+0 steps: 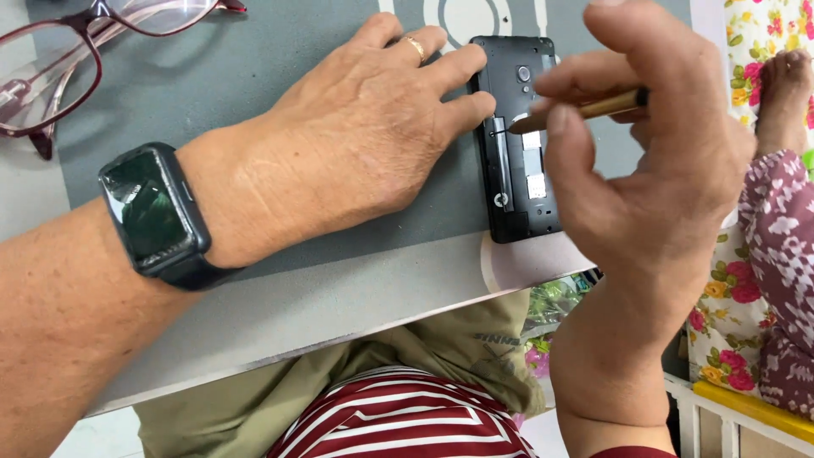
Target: The person uses a small brush to clean the back of a black smartphone that is lying on a table. They carefully brush around the camera lens, the battery compartment, and the SIM card slot area.
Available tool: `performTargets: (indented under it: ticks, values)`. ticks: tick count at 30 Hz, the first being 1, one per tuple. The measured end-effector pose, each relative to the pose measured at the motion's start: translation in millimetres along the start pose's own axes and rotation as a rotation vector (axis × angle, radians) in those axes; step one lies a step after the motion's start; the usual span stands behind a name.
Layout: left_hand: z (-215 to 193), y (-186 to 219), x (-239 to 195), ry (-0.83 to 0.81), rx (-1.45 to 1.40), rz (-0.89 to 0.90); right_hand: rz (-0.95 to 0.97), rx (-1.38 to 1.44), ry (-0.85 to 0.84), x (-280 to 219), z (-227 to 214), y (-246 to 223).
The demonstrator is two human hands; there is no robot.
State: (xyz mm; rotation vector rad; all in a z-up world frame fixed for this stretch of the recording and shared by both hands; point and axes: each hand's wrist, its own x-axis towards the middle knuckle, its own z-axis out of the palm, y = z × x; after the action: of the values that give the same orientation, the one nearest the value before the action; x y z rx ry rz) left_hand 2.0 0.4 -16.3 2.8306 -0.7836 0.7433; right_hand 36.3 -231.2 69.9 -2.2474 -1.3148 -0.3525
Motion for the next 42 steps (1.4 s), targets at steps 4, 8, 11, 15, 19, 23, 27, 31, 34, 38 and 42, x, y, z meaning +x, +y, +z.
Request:
performTargets:
  ticks: [4,8,11,15,19,23,27,31,34,38,42]
  values:
    - [-1.3,-1.2,-1.8,0.044,-0.011,0.006,0.040,0.006,-0.117,4.1,-5.9,-3.7]
    - [2.2,-2.4,-1.6,0.033,-0.014,0.008,0.023,-0.045,-0.122,13.2,-5.0,-14.8]
    - [4.1,-2.7,-0.5,0.044,0.009,0.012,0.022,-0.103,-0.168,20.4,-6.0,-18.1]
    - [3.3,-4.2,-1.2,0.046,-0.007,0.010,-0.075,-0.201,-0.156,23.2,-5.7,-7.5]
    - [4.5,-4.8,-2.1,0.056,-0.004,0.012,-0.055,-0.032,-0.200,26.6,-9.7,-10.7]
    - [2.2,-4.2,-1.3,0.062,-0.014,0.013,-0.032,-0.143,-0.237,18.0,-17.3,-9.3]
    - [-0.7,-3.5,-1.3,0.034,-0.017,-0.005,0.072,-0.249,-0.144,13.2,-12.9,-4.3]
    - [-3.7,-5.0,-0.9,0.027,-0.108,0.021,-0.078,-0.225,-0.097,15.8,-5.7,15.7]
    - [-11.0,-4.7,1.3,0.002,-0.037,0.048,-0.023,-0.265,-0.179,30.0,-10.4,4.6]
    - [-16.0,-3.9,5.9,-0.013,-0.036,0.060,-0.034,-0.274,-0.146,28.9,-16.9,9.1]
    - [-19.3,-3.1,8.7,-0.050,-0.128,0.050,-0.216,-0.116,-0.218,31.2,-24.1,9.6]
